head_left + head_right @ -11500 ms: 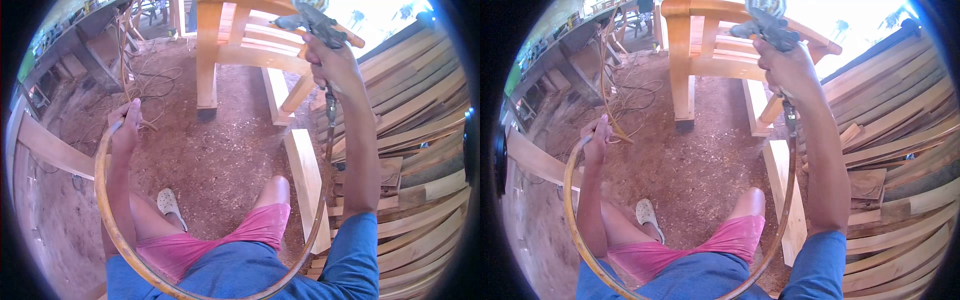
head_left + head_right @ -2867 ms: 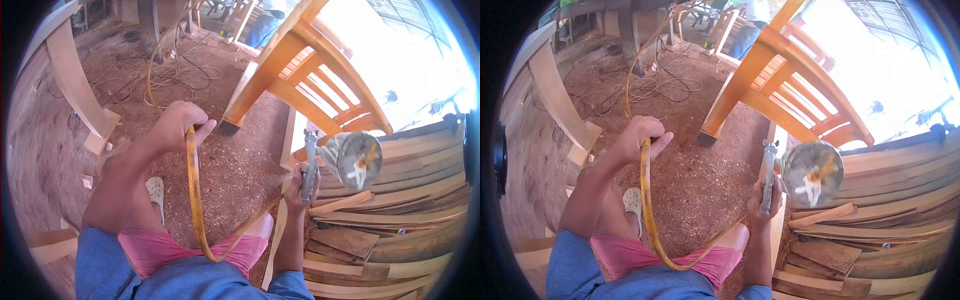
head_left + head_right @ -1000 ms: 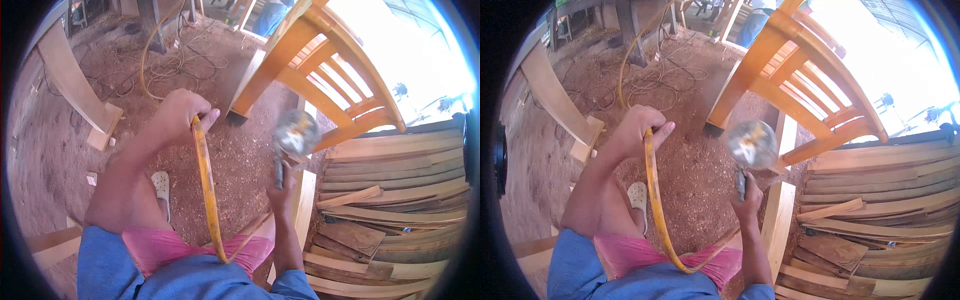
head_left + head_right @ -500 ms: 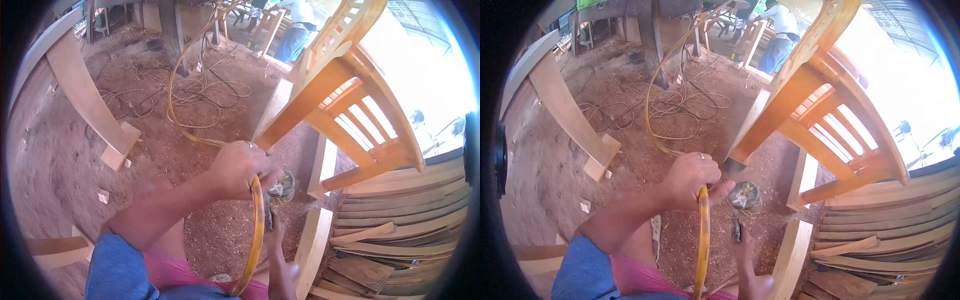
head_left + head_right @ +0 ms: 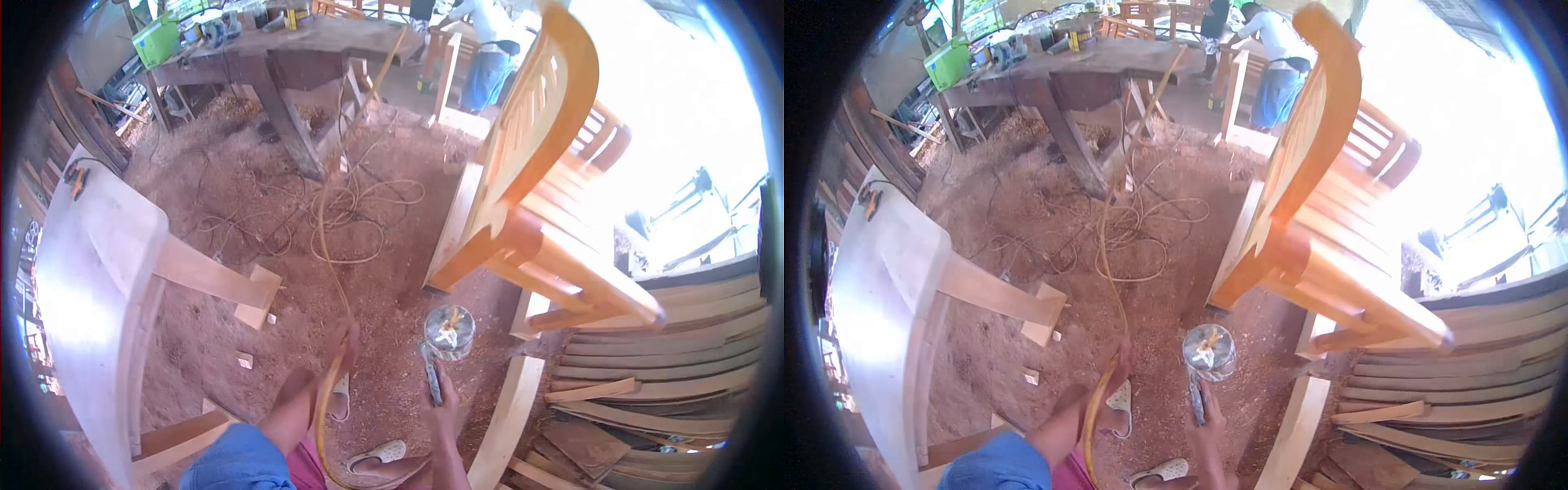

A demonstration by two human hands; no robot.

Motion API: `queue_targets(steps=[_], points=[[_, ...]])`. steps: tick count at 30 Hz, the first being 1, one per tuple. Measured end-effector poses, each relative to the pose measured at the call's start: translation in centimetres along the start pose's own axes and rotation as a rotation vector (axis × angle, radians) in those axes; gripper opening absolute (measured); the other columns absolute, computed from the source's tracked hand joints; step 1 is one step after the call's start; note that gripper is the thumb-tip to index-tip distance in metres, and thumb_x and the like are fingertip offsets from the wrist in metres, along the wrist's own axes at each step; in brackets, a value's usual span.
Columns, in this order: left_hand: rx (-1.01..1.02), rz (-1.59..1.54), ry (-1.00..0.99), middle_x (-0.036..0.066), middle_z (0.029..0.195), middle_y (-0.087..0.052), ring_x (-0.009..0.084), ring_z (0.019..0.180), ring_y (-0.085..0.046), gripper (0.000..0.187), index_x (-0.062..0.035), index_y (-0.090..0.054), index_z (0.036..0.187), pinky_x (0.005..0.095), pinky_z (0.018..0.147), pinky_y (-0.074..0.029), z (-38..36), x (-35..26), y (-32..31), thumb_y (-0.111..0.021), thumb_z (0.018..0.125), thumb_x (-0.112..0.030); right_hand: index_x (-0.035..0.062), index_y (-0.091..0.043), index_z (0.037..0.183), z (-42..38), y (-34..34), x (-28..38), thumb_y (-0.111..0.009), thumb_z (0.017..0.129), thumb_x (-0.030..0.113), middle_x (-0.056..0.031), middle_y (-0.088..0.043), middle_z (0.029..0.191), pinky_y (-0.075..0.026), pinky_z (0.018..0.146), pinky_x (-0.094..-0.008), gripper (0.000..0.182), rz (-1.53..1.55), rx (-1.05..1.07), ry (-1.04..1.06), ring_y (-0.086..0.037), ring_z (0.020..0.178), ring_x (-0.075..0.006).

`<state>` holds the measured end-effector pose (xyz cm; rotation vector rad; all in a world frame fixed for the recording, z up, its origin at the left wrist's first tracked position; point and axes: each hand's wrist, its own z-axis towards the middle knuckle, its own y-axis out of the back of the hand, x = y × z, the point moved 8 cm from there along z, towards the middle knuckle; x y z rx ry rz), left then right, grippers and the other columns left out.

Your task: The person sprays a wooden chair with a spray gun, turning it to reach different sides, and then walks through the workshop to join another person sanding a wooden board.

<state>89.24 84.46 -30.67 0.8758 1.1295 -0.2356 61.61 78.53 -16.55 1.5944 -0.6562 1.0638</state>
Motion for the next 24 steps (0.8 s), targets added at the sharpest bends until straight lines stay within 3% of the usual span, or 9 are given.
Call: queue_targets(steps=[4, 7, 8, 12, 15, 16, 18, 21, 24], points=[[-0.098, -0.419, 0.494, 0.009, 0.09, -0.062, 0.0218, 0.09, -0.062, 0.028, -0.0045, -0.061, 0.102, 0.0351, 0.076, -0.046, -2.3, -3.5, 7.5, -0.047, 0.098, -0.029, -0.0012, -0.053, 0.133, 0.4, 5.7, 9.2, -0.061, 0.088, 0.0, -0.0163, -0.064, 0.118, -0.048, 0.092, -0.0308, 0.045, 0.09, 0.066, -0.047, -0.063, 0.107, -0.0213], [-0.168, -0.759, 0.815, 0.011, 0.102, -0.065, 0.025, 0.102, -0.063, 0.035, -0.0038, -0.06, 0.115, 0.0345, 0.085, -0.047, -1.4, -9.4, 14.3, -0.044, 0.1, -0.031, 0.0047, -0.054, 0.134, 1.6, 10.0, 19.3, -0.065, 0.082, -0.003, -0.0164, -0.066, 0.108, -0.051, 0.081, -0.0324, 0.054, -0.089, -0.01, 0.165, -0.067, 0.097, -0.0221], [-0.031, -0.802, 0.77, 0.016, 0.121, -0.06, 0.0295, 0.114, -0.059, 0.047, -0.0008, -0.05, 0.132, 0.037, 0.098, -0.044, 1.2, -14.3, 16.1, -0.04, 0.101, -0.035, 0.0024, -0.053, 0.133, 1.9, 10.8, 22.3, -0.063, 0.082, -0.005, -0.0182, -0.065, 0.108, -0.051, 0.079, -0.0339, 0.053, -0.166, -0.022, 0.246, -0.068, 0.094, -0.0277], [0.146, -1.008, 0.443, 0.024, 0.131, -0.053, 0.0315, 0.123, -0.053, 0.052, 0.0035, -0.046, 0.129, 0.0437, 0.109, -0.037, 12.7, -30.7, 21.8, -0.036, 0.103, -0.04, 0.0009, -0.053, 0.129, 4.2, 12.5, 33.9, -0.064, 0.079, -0.002, -0.0214, -0.062, 0.104, -0.052, 0.07, -0.0396, 0.051, -0.238, -0.033, 0.42, -0.065, 0.088, -0.0405], [0.261, -1.117, 0.081, 0.027, 0.133, -0.05, 0.0346, 0.127, -0.049, 0.052, 0.0037, -0.046, 0.129, 0.0456, 0.111, -0.036, 16.7, -43.8, 28.4, -0.032, 0.104, -0.04, -0.0018, -0.055, 0.127, 5.5, 11.6, 37.8, -0.061, 0.082, -0.003, -0.0205, -0.063, 0.108, -0.05, 0.083, -0.0363, 0.046, -0.151, -0.012, 0.392, -0.064, 0.096, -0.0361], [0.278, -1.179, -0.038, 0.027, 0.136, -0.048, 0.0353, 0.129, -0.048, 0.051, 0.0035, -0.045, 0.129, 0.0465, 0.112, -0.034, 17.5, -47.4, 30.8, -0.033, 0.104, -0.039, -0.0027, -0.056, 0.125, 6.0, 11.1, 39.5, -0.064, 0.083, 0.002, -0.0176, -0.063, 0.102, -0.05, 0.079, -0.0356, 0.043, -0.215, 0.007, 0.364, -0.064, 0.089, -0.0327], [0.303, -1.295, -0.271, 0.028, 0.14, -0.043, 0.0365, 0.132, -0.044, 0.05, 0.0031, -0.044, 0.13, 0.0483, 0.114, -0.031, 18.4, -52.1, 35.9, -0.036, 0.104, -0.038, -0.0029, -0.056, 0.126, 6.4, 9.0, 40.8, -0.064, 0.085, 0.006, -0.0166, -0.064, 0.102, -0.05, 0.079, -0.0351, 0.043, -0.071, -0.093, 0.525, -0.064, 0.089, -0.0296], [0.211, -1.31, -0.403, 0.03, 0.143, -0.04, 0.0435, 0.134, -0.039, 0.043, -0.0076, -0.048, 0.127, 0.051, 0.114, -0.03, 21.7, -56.0, 40.6, -0.029, 0.105, -0.04, -0.0031, -0.052, 0.132, 7.6, 7.3, 42.8, -0.063, 0.087, 0.008, -0.0156, -0.065, 0.102, -0.051, 0.081, -0.0351, 0.048, 0.012, -0.17, 0.616, -0.065, 0.091, -0.0254], [0.157, -1.255, -0.415, 0.03, 0.144, -0.038, 0.0439, 0.134, -0.04, 0.04, -0.0113, -0.049, 0.125, 0.0513, 0.114, -0.029, 27.6, -55.1, 41.7, -0.029, 0.105, -0.039, -0.0019, -0.048, 0.136, 9.8, 5.1, 43.3, -0.062, 0.086, 0.004, -0.015, -0.065, 0.102, -0.051, 0.081, -0.0347, 0.052, 0.076, -0.153, 0.633, -0.064, 0.092, -0.0243]])
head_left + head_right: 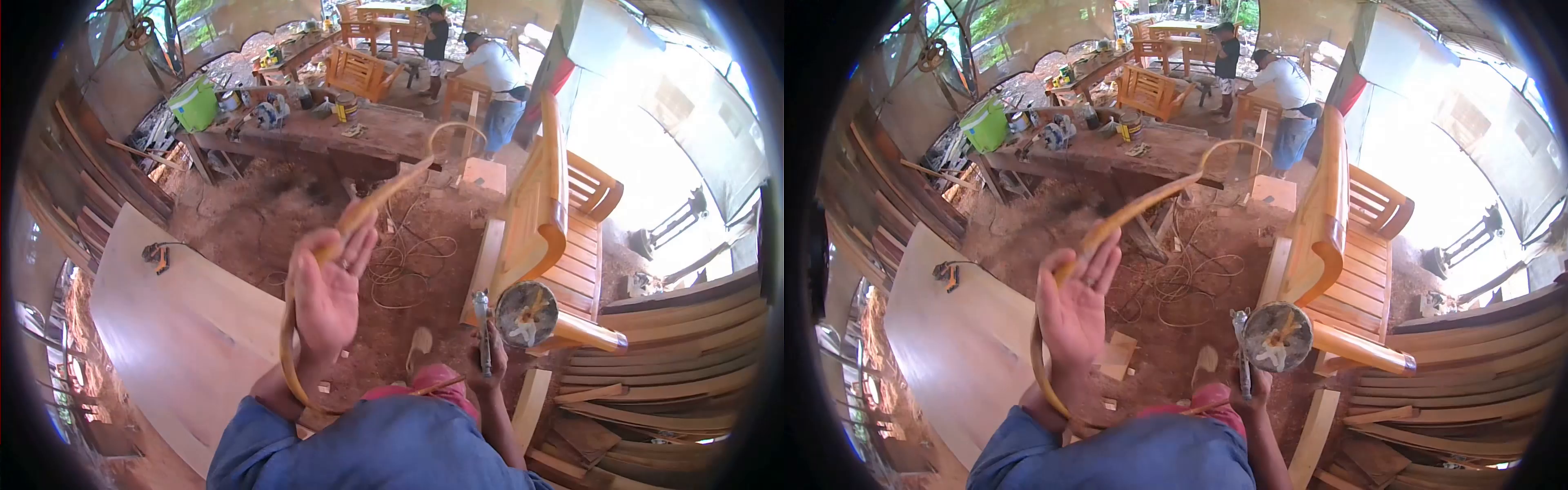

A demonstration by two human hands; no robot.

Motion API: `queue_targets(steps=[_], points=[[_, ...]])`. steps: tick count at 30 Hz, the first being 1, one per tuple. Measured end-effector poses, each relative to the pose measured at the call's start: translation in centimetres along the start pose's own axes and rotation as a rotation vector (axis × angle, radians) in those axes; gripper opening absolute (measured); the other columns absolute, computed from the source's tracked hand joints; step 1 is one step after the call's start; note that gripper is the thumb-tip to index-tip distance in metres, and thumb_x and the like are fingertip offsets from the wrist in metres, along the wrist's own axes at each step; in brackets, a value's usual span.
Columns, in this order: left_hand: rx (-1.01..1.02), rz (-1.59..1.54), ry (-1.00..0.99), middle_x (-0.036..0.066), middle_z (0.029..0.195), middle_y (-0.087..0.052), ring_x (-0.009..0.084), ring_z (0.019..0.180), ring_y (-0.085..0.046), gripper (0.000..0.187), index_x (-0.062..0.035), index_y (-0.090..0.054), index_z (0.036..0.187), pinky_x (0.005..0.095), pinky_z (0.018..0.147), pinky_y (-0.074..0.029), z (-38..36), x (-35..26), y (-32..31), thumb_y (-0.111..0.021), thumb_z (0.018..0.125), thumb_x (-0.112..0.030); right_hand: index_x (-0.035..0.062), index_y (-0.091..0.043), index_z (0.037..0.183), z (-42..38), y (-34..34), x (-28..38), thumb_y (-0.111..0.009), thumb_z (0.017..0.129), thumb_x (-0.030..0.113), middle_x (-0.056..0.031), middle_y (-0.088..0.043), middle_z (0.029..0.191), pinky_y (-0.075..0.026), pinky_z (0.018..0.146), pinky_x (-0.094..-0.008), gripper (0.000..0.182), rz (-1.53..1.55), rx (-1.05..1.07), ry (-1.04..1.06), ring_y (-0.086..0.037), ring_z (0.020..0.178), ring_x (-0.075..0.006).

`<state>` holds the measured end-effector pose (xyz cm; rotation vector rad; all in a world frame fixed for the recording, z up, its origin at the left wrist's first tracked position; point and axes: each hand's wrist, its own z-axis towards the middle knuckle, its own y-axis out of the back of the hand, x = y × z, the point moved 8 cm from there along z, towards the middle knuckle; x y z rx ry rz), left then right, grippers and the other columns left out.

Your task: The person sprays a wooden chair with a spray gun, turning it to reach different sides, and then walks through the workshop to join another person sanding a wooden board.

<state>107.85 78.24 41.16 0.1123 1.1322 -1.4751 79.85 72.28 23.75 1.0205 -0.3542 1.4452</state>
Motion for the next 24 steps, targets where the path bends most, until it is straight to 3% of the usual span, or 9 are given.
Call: queue_targets(steps=[4, 10, 13, 15, 18, 21, 23, 24], points=[[0.109, 0.053, 0.049, 0.029, 0.141, -0.043, 0.0435, 0.132, -0.042, 0.039, -0.0112, -0.052, 0.12, 0.051, 0.113, -0.032, 7.6, 4.4, 2.8, -0.03, 0.105, -0.04, -0.0009, -0.046, 0.139, 4.5, -3.3, -3.2, -0.06, 0.084, -0.001, -0.013, -0.063, 0.101, -0.05, 0.08, -0.0328, 0.057, 0.024, 0.004, -0.005, -0.062, 0.089, -0.0215], [0.057, -0.034, 0.29, 0.027, 0.132, -0.053, 0.0392, 0.128, -0.048, 0.045, -0.0089, -0.056, 0.111, 0.0497, 0.111, -0.035, 19.0, 13.6, 5.8, -0.028, 0.104, -0.044, -0.0029, -0.041, 0.142, 14.2, -7.2, -11.3, -0.057, 0.086, -0.002, -0.0105, -0.06, 0.103, -0.047, 0.081, -0.0285, 0.058, 0.112, -0.133, -0.091, -0.057, 0.09, -0.0165], [0.192, 0.204, 0.123, 0.025, 0.127, -0.057, 0.0339, 0.123, -0.054, 0.041, -0.0035, -0.057, 0.102, 0.0459, 0.107, -0.04, 25.1, 16.6, 7.4, -0.033, 0.105, -0.036, -0.004, -0.039, 0.142, 18.7, -8.5, -13.7, -0.055, 0.089, -0.001, -0.0099, -0.059, 0.104, -0.046, 0.082, -0.0278, 0.056, 0.15, -0.214, -0.156, -0.055, 0.093, -0.0153], [0.214, 0.175, 0.104, 0.022, 0.112, -0.063, 0.0307, 0.115, -0.057, 0.04, -0.0006, -0.057, 0.092, 0.0443, 0.102, -0.044, 28.4, 18.6, 8.2, -0.034, 0.106, -0.031, -0.004, -0.041, 0.141, 21.7, -8.8, -14.6, -0.053, 0.09, -0.001, -0.0103, -0.058, 0.104, -0.046, 0.083, -0.028, 0.052, 0.17, -0.272, -0.194, -0.055, 0.094, -0.0148], [0.412, 0.181, 0.09, 0.018, 0.1, -0.063, 0.0287, 0.105, -0.06, 0.04, -0.0003, -0.055, 0.088, 0.0436, 0.097, -0.047, 33.2, 21.9, 10.0, -0.036, 0.106, -0.03, -0.0074, -0.044, 0.136, 23.6, -9.7, -16.4, -0.057, 0.089, 0.0, -0.0147, -0.059, 0.106, -0.047, 0.089, -0.0367, 0.05, 0.283, -0.492, -0.263, -0.058, 0.097, -0.0221], [0.59, 0.298, 0.057, 0.015, 0.092, -0.062, 0.0274, 0.098, -0.061, 0.039, -0.0003, -0.053, 0.085, 0.0432, 0.093, -0.048, 37.3, 24.8, 11.2, -0.038, 0.105, -0.029, -0.0011, -0.051, 0.115, 26.6, -10.3, -16.7, -0.052, 0.096, 0.009, -0.0106, -0.058, 0.103, -0.042, 0.071, -0.0246, 0.021, 0.149, -0.634, -0.22, -0.052, 0.084, -0.0115], [0.699, 0.319, 0.081, 0.015, 0.091, -0.062, 0.0274, 0.096, -0.062, 0.037, -0.0005, -0.052, 0.084, 0.043, 0.091, -0.049, 40.1, 27.2, 12.4, -0.039, 0.105, -0.028, 0.0013, -0.053, 0.105, 26.9, -11.6, -18.9, -0.051, 0.099, 0.015, -0.0077, -0.057, 0.101, -0.037, 0.059, -0.0187, 0.015, 0.16, -0.709, -0.297, -0.048, 0.073, -0.0048], [0.721, 0.304, 0.048, 0.015, 0.09, -0.061, 0.0266, 0.092, -0.061, 0.037, -0.0012, -0.051, 0.083, 0.0436, 0.091, -0.048, 41.7, 28.5, 13.4, -0.038, 0.105, -0.028, -0.002, -0.054, 0.11, 26.7, -12.3, -19.9, -0.052, 0.099, 0.015, -0.0081, -0.058, 0.101, -0.038, 0.058, -0.0189, 0.02, 0.217, -0.779, -0.354, -0.049, 0.075, -0.0045]])
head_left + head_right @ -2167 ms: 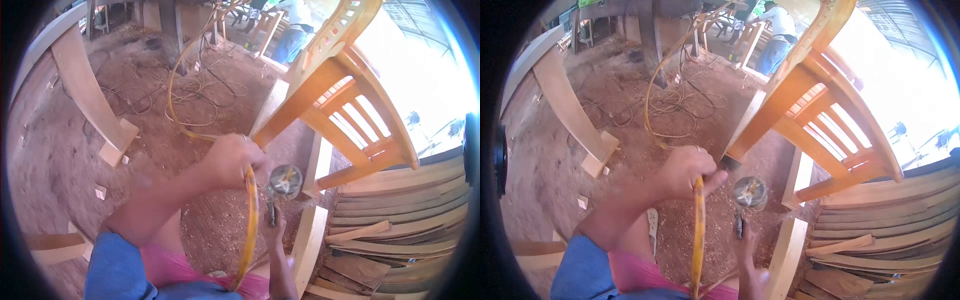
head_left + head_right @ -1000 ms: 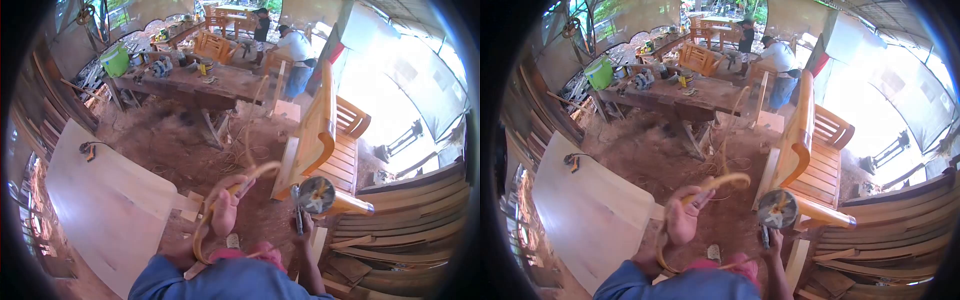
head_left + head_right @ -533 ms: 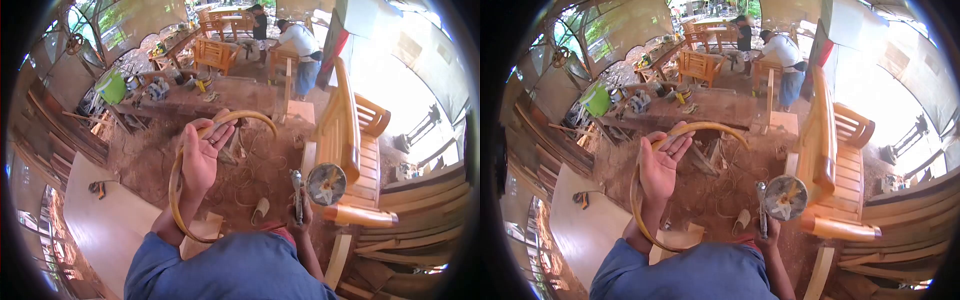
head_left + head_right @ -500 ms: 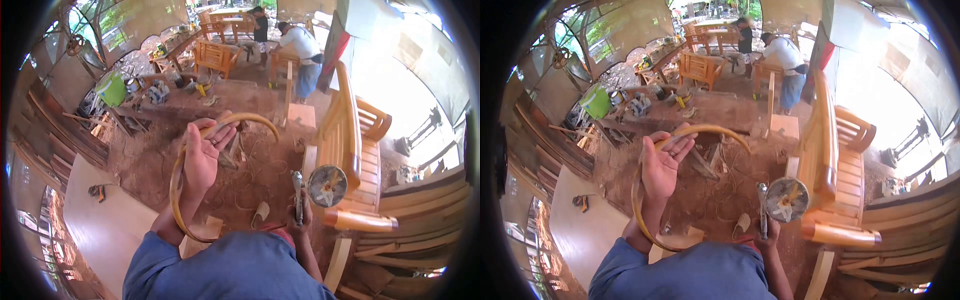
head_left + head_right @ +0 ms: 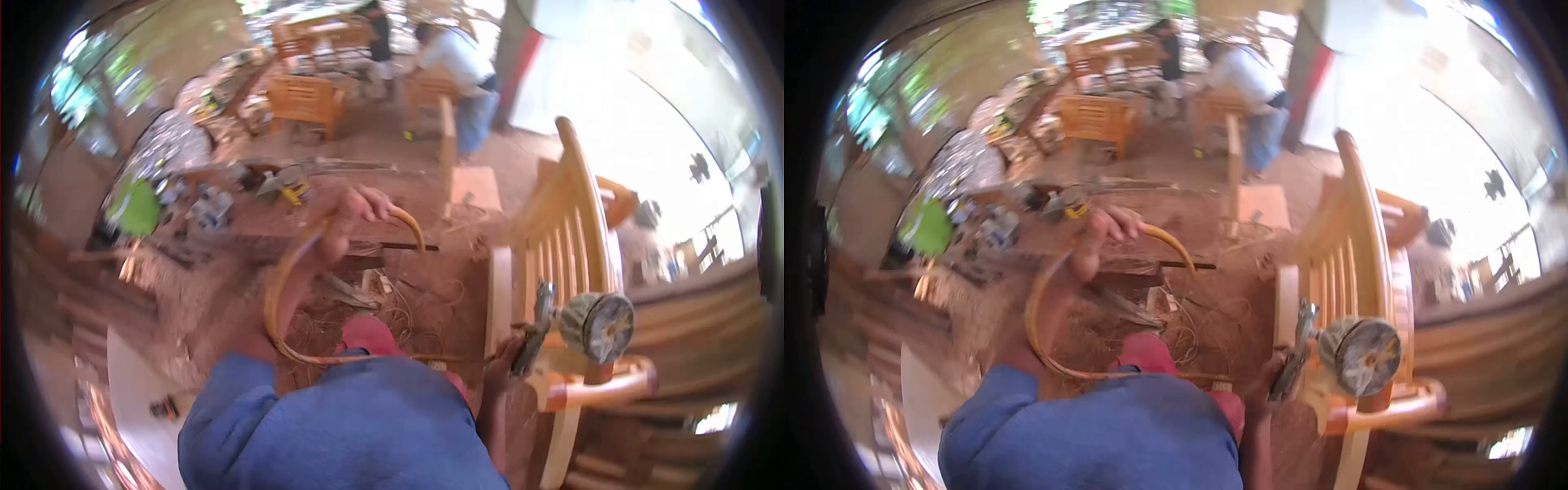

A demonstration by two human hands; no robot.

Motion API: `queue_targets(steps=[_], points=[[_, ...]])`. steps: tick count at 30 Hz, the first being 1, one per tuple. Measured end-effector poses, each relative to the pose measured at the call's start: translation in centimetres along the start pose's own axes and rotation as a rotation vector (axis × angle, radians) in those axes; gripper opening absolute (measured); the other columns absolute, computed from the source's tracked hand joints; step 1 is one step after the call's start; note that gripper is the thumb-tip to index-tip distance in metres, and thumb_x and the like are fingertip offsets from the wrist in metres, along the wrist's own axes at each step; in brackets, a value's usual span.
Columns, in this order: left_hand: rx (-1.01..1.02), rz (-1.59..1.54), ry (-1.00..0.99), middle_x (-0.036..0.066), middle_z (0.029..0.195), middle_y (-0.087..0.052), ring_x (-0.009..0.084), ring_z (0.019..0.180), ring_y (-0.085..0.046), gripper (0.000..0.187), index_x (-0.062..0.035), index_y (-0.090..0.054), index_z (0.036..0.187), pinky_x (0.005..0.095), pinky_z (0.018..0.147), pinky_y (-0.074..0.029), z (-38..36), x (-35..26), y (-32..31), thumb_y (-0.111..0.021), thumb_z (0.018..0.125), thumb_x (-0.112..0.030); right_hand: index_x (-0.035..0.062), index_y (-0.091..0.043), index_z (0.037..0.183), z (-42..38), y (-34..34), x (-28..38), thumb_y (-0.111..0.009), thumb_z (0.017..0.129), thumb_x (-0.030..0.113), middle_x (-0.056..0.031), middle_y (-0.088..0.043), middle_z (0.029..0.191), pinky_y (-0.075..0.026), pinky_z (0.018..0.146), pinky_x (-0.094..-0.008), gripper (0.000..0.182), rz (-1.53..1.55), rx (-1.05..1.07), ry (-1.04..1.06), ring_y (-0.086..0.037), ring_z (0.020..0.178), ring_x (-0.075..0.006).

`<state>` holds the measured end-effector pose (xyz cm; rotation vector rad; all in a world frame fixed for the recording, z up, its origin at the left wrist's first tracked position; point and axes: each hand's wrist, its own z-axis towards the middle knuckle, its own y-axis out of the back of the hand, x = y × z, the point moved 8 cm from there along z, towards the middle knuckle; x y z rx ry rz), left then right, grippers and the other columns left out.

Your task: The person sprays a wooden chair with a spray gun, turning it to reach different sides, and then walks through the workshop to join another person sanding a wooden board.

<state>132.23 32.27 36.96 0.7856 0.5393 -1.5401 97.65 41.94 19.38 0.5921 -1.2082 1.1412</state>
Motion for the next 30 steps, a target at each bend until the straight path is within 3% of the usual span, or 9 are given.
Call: queue_targets(steps=[1, 4, 9, 13, 17, 20, 25, 28, 30], points=[[0.01, -0.061, -0.001, 0.014, 0.089, -0.061, 0.0263, 0.089, -0.06, 0.037, -0.0014, -0.051, 0.082, 0.0435, 0.091, -0.048, 0.4, 2.0, 1.6, -0.038, 0.105, -0.027, -0.0052, -0.054, 0.114, -0.5, -0.1, -0.7, -0.053, 0.099, 0.014, -0.0085, -0.058, 0.102, -0.038, 0.057, -0.0191, 0.025, 0.035, -0.097, -0.062, -0.05, 0.077, -0.0042], [0.061, -0.133, 0.045, 0.012, 0.081, -0.058, 0.0248, 0.078, -0.057, 0.037, -0.0028, -0.049, 0.076, 0.0428, 0.087, -0.048, 2.6, 7.3, 6.4, -0.04, 0.104, -0.026, 0.0019, -0.058, 0.1, -1.4, -3.1, -3.1, -0.055, 0.1, 0.02, -0.0048, -0.057, 0.091, -0.029, 0.048, -0.0176, 0.019, 0.026, -0.453, -0.165, -0.041, 0.056, -0.0016], [0.31, -0.222, -0.055, 0.009, 0.071, -0.052, 0.0224, 0.071, -0.054, 0.042, -0.0048, -0.044, 0.067, 0.0395, 0.075, -0.047, 6.7, 10.8, 9.7, -0.044, 0.102, -0.026, 0.0024, -0.063, 0.094, -2.9, -9.9, -3.1, -0.056, 0.098, 0.017, 0.0017, -0.057, 0.078, -0.029, 0.047, -0.0177, 0.017, -0.165, -0.732, -0.126, -0.042, 0.062, 0.0007], [0.387, -0.312, -0.021, 0.009, 0.069, -0.049, 0.0235, 0.073, -0.05, 0.041, -0.0048, -0.043, 0.066, 0.0398, 0.075, -0.042, 9.3, 13.6, 10.7, -0.039, 0.103, -0.023, 0.0009, -0.065, 0.089, -4.5, -12.4, -5.0, -0.056, 0.097, 0.014, 0.0016, -0.06, 0.075, -0.041, 0.059, -0.0224, 0.018, -0.433, -0.801, -0.193, -0.051, 0.068, -0.0043], [0.396, -0.416, -0.017, 0.008, 0.072, -0.048, 0.0233, 0.075, -0.049, 0.039, -0.0056, -0.042, 0.072, 0.0378, 0.075, -0.042, 10.7, 16.8, 9.3, -0.035, 0.105, -0.025, 0.0007, -0.063, 0.087, -4.1, -13.5, -8.2, -0.057, 0.097, 0.014, 0.0021, -0.06, 0.074, -0.043, 0.062, -0.0258, 0.018, -0.449, -0.799, -0.267, -0.051, 0.068, -0.0062], [0.432, -0.529, 0.006, 0.006, 0.074, -0.044, 0.0218, 0.076, -0.046, 0.039, -0.0079, -0.04, 0.076, 0.0384, 0.077, -0.041, 12.2, 19.6, 6.2, -0.034, 0.106, -0.032, 0.0015, -0.064, 0.085, -2.2, -13.9, -9.7, -0.056, 0.097, 0.012, 0.0031, -0.057, 0.068, -0.038, 0.051, -0.0237, 0.018, -0.498, -0.793, -0.167, -0.047, 0.056, -0.0045], [0.251, -0.937, 0.324, 0.005, 0.071, -0.042, 0.017, 0.069, -0.042, 0.045, -0.0071, -0.041, 0.069, 0.0339, 0.074, -0.042, 16.3, 24.6, -1.0, -0.043, 0.103, -0.037, 0.0, -0.062, 0.081, 1.6, -13.5, -13.0, -0.059, 0.096, 0.015, -0.0007, -0.06, 0.071, -0.042, 0.056, -0.0257, 0.022, -0.4, -0.827, -0.202, -0.052, 0.064, -0.0073], [0.194, -0.924, 0.389, 0.005, 0.071, -0.045, 0.017, 0.07, -0.045, 0.045, -0.0075, -0.043, 0.07, 0.0311, 0.074, -0.04, 16.3, 27.3, -4.0, -0.043, 0.103, -0.038, -0.0005, -0.063, 0.083, 1.8, -12.4, -14.6, -0.06, 0.095, 0.016, -0.0012, -0.061, 0.071, -0.043, 0.055, -0.0266, 0.021, -0.505, -0.823, -0.22, -0.053, 0.063, -0.0076], [0.402, -0.677, 0.325, 0.004, 0.07, -0.044, 0.0177, 0.071, -0.046, 0.044, -0.0082, -0.042, 0.071, 0.0335, 0.073, -0.041, 14.4, 29.5, -6.0, -0.041, 0.104, -0.037, -0.001, -0.064, 0.085, 2.1, -11.9, -14.8, -0.06, 0.095, 0.017, -0.0013, -0.061, 0.07, -0.044, 0.055, -0.0269, 0.021, -0.57, -0.813, -0.189, -0.053, 0.062, -0.0075]])
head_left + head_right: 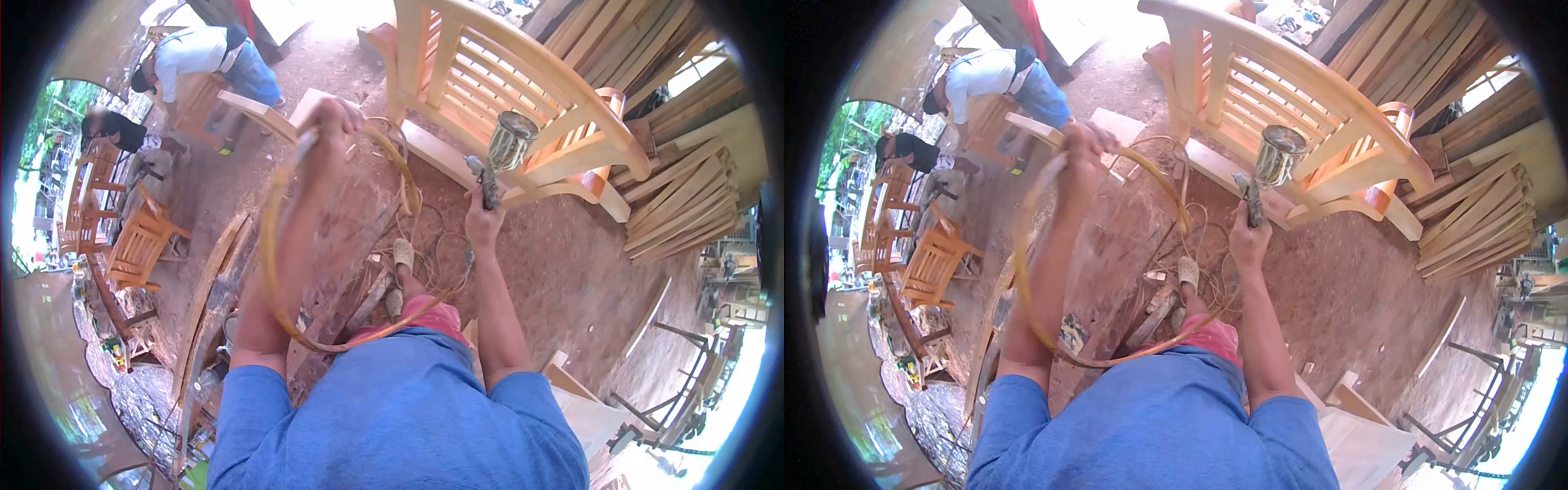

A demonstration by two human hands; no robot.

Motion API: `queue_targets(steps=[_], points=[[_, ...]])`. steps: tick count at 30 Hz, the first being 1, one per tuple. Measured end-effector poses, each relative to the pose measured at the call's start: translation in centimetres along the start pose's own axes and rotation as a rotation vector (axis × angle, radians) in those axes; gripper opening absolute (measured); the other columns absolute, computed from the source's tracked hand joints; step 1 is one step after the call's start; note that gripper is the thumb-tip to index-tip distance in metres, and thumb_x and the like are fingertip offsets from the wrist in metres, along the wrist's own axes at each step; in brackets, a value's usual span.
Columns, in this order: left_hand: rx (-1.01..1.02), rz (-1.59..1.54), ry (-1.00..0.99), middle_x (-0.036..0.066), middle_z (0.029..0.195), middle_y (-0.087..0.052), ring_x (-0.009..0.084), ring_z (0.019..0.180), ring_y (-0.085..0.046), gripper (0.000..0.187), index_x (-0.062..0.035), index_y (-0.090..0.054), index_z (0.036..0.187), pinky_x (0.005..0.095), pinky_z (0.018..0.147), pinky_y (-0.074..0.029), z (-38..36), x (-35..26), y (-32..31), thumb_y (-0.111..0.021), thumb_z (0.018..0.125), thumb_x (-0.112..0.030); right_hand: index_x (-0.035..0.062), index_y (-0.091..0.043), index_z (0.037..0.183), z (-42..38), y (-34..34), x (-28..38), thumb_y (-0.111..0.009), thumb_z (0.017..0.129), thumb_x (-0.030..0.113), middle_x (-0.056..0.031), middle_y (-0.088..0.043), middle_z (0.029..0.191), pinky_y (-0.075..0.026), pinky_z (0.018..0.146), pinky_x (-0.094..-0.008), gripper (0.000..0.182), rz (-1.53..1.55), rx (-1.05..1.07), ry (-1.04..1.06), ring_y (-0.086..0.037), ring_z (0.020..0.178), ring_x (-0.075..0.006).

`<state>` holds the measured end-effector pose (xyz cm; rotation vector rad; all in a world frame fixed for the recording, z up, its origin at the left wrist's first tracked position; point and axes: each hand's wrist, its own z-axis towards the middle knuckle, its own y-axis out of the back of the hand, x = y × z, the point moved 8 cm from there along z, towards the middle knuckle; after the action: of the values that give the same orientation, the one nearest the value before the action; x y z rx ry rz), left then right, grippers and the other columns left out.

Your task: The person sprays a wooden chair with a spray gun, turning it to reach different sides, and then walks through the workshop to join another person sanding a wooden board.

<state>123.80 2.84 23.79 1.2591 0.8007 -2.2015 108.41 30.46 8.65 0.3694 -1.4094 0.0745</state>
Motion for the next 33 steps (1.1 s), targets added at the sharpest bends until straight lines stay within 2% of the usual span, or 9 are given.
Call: queue_targets(steps=[4, 7, 10, 13, 14, 20, 24, 27, 33], points=[[0.034, 0.314, 0.541, 0.004, 0.067, -0.05, 0.0154, 0.068, -0.05, 0.044, -0.0068, -0.05, 0.071, 0.0308, 0.067, -0.043, -5.3, 13.1, 3.4, -0.043, 0.104, -0.036, -0.0024, -0.065, 0.09, 1.4, -0.4, -1.0, -0.061, 0.095, 0.018, -0.0027, -0.062, 0.07, -0.045, 0.058, -0.0275, 0.021, 0.013, 0.036, 0.074, -0.053, 0.064, -0.0067], [0.023, 0.503, 0.564, -0.001, 0.064, -0.05, 0.009, 0.059, -0.045, 0.044, -0.006, -0.058, 0.077, 0.028, 0.053, -0.038, -7.7, 15.6, 3.1, -0.048, 0.101, -0.042, -0.0033, -0.066, 0.098, 2.0, -2.2, -0.5, -0.062, 0.094, 0.019, -0.0023, -0.06, 0.07, -0.045, 0.06, -0.0274, 0.023, 0.066, 0.102, 0.047, -0.051, 0.066, -0.0063], [0.225, 0.56, 0.717, 0.004, 0.064, -0.059, 0.0172, 0.059, -0.054, 0.041, -0.0048, -0.064, 0.08, 0.0314, 0.053, -0.041, -9.3, 20.8, 1.9, -0.051, 0.099, -0.038, -0.0027, -0.066, 0.108, 2.3, -4.6, -3.7, -0.064, 0.092, 0.022, -0.0015, -0.058, 0.07, -0.045, 0.061, -0.0272, 0.029, -0.008, 0.151, -0.127, -0.049, 0.067, -0.0065], [0.506, 0.892, 0.359, 0.011, 0.073, -0.068, 0.0277, 0.066, -0.064, 0.039, -0.0052, -0.068, 0.078, 0.0364, 0.055, -0.045, -10.0, 24.6, 1.3, -0.051, 0.097, -0.035, -0.0016, -0.065, 0.11, 3.3, -7.1, -6.4, -0.065, 0.092, 0.023, -0.0007, -0.058, 0.073, -0.045, 0.063, -0.0262, 0.03, -0.047, 0.18, -0.196, -0.05, 0.069, -0.0071], [0.536, 0.972, 0.387, 0.013, 0.085, -0.07, 0.0313, 0.079, -0.067, 0.039, -0.0066, -0.069, 0.075, 0.0426, 0.07, -0.048, -10.8, 25.5, 1.5, -0.05, 0.094, -0.034, -0.0019, -0.065, 0.105, 3.4, -7.6, -6.8, -0.064, 0.093, 0.022, -0.0001, -0.06, 0.076, -0.045, 0.064, -0.0251, 0.027, -0.027, 0.174, -0.206, -0.051, 0.071, -0.0068], [0.549, 1.118, 0.269, 0.008, 0.08, -0.072, 0.0257, 0.083, -0.067, 0.034, -0.011, -0.073, 0.074, 0.0439, 0.092, -0.04, -12.3, 26.7, 2.8, -0.051, 0.09, -0.032, -0.0024, -0.064, 0.104, 4.2, -9.0, -8.9, -0.063, 0.094, 0.021, -0.0003, -0.061, 0.077, -0.045, 0.064, -0.0254, 0.026, 0.054, 0.093, -0.278, -0.052, 0.071, -0.0071], [0.569, 1.255, 0.191, 0.006, 0.074, -0.071, 0.0244, 0.077, -0.068, 0.033, -0.0122, -0.073, 0.068, 0.0413, 0.088, -0.041, -12.2, 25.9, 1.0, -0.054, 0.086, -0.033, -0.0023, -0.063, 0.106, 2.8, -6.5, -8.8, -0.062, 0.095, 0.02, -0.0001, -0.06, 0.079, -0.044, 0.063, -0.0265, 0.025, -0.012, -0.044, -0.212, -0.05, 0.071, -0.0078], [0.584, 1.333, 0.191, 0.008, 0.071, -0.07, 0.025, 0.072, -0.068, 0.035, -0.0109, -0.071, 0.064, 0.0404, 0.085, -0.042, -12.2, 26.1, 1.0, -0.055, 0.085, -0.033, -0.0026, -0.061, 0.11, 0.6, -3.6, -9.8, -0.061, 0.094, 0.019, -0.0108, -0.063, 0.074, -0.048, 0.062, -0.0313, 0.027, -0.096, -0.144, -0.19, -0.056, 0.067, -0.0115], [0.612, 1.451, 0.202, 0.012, 0.072, -0.069, 0.0274, 0.068, -0.067, 0.038, -0.0085, -0.07, 0.063, 0.0415, 0.08, -0.044, -12.1, 26.8, 0.8, -0.053, 0.086, -0.033, -0.0014, -0.061, 0.107, -3.5, 2.4, -9.7, -0.06, 0.095, 0.019, -0.0095, -0.062, 0.074, -0.047, 0.063, -0.0321, 0.024, -0.155, -0.335, -0.232, -0.054, 0.066, -0.0138]])
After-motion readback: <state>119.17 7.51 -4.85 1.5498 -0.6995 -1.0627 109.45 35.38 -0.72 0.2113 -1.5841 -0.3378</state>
